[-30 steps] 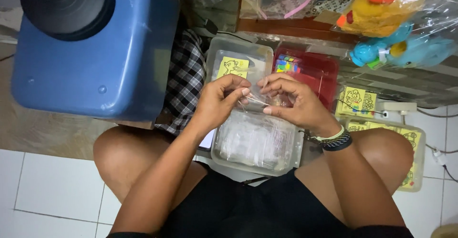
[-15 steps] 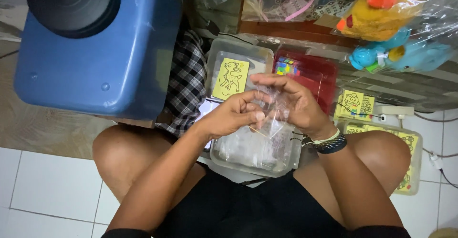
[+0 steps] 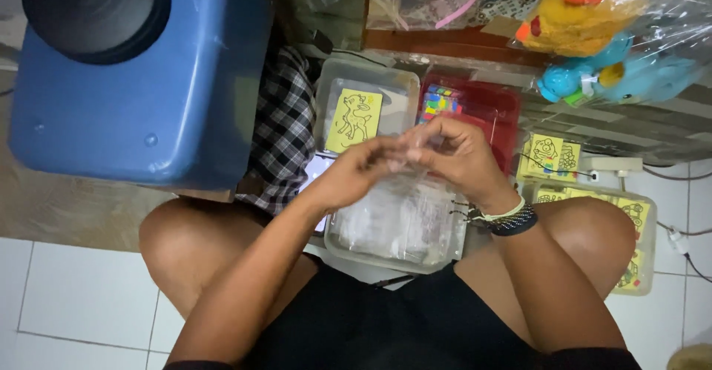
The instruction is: The person places illustrated toy cards into small plastic pouches by hand.
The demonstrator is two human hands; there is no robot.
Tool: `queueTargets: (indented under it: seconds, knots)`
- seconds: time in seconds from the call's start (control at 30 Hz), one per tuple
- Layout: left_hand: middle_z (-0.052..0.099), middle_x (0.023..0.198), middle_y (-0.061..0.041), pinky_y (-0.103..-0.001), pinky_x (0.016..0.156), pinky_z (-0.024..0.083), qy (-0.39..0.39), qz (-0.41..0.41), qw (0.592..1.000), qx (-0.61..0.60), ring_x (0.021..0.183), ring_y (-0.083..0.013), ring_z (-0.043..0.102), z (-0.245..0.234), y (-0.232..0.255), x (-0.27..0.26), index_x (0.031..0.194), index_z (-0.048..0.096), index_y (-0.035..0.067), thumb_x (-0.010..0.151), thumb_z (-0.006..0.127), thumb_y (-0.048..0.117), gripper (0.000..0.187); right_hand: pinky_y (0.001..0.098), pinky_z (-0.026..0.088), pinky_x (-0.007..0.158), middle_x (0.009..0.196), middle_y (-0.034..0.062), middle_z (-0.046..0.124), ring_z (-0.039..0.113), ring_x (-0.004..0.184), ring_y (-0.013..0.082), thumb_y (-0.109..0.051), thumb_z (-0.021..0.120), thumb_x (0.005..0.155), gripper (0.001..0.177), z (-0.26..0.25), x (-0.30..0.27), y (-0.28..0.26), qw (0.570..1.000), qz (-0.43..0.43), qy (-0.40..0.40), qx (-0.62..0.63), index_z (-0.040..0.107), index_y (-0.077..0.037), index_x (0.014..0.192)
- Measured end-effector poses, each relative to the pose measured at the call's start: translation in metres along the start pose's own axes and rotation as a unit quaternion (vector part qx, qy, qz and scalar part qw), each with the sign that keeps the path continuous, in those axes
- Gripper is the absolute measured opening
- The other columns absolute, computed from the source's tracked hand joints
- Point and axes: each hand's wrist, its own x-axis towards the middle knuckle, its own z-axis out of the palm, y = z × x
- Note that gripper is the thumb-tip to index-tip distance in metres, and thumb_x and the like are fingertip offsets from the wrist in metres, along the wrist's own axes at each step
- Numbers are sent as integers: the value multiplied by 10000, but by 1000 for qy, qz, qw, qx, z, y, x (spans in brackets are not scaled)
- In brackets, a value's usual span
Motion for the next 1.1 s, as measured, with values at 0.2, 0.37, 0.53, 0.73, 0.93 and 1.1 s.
queueTargets:
  seconds: [0.2,0.37,0.53,0.73,0.93,1.1]
  knots:
    - [744,1142,-129,-315,856,610,81,-33,995,-55,991,-166,705,-2,25,-2,1347,603,-5,981,648,237,442,205,458,622,744,47,682,601,685,82,-28,857,820,205,-5,1,8,991,78,93,-61,695,-4,943]
    - [776,952,-176,-292,704,664,88,-51,994,33,807,-184,755,13,24,-4,1146,689,-33,875,770,42,292,186,492,579,761,49,687,605,672,65,3,834,835,184,-8,-8,26,987,110,103,-59,684,-9,941]
    - [792,791,-35,-232,625,618,161,-35,976,143,698,-61,718,7,17,0,1023,780,157,859,810,163,167,247,639,688,994,147,717,720,811,137,62,815,808,391,-5,-3,7,990,119,71,35,577,16,1115]
    - [786,857,-148,-250,675,648,194,-18,979,69,733,-130,744,-2,25,-1,1054,751,40,868,764,37,187,189,558,680,928,88,694,653,760,68,38,751,902,369,-4,8,-4,985,64,157,-36,592,8,1234]
    - [787,866,-169,-254,668,647,207,-9,975,87,727,-134,740,-1,31,-1,1050,753,33,875,756,27,176,229,568,871,1077,127,679,681,993,147,49,778,902,328,-2,3,-8,979,-34,186,-77,601,22,1177]
    - [785,856,-152,-240,672,645,214,14,972,92,728,-116,735,1,32,-3,1040,757,35,864,765,15,178,308,545,867,1189,163,651,642,1068,224,-61,884,804,358,-1,3,-5,974,-68,63,-206,732,-23,1126]
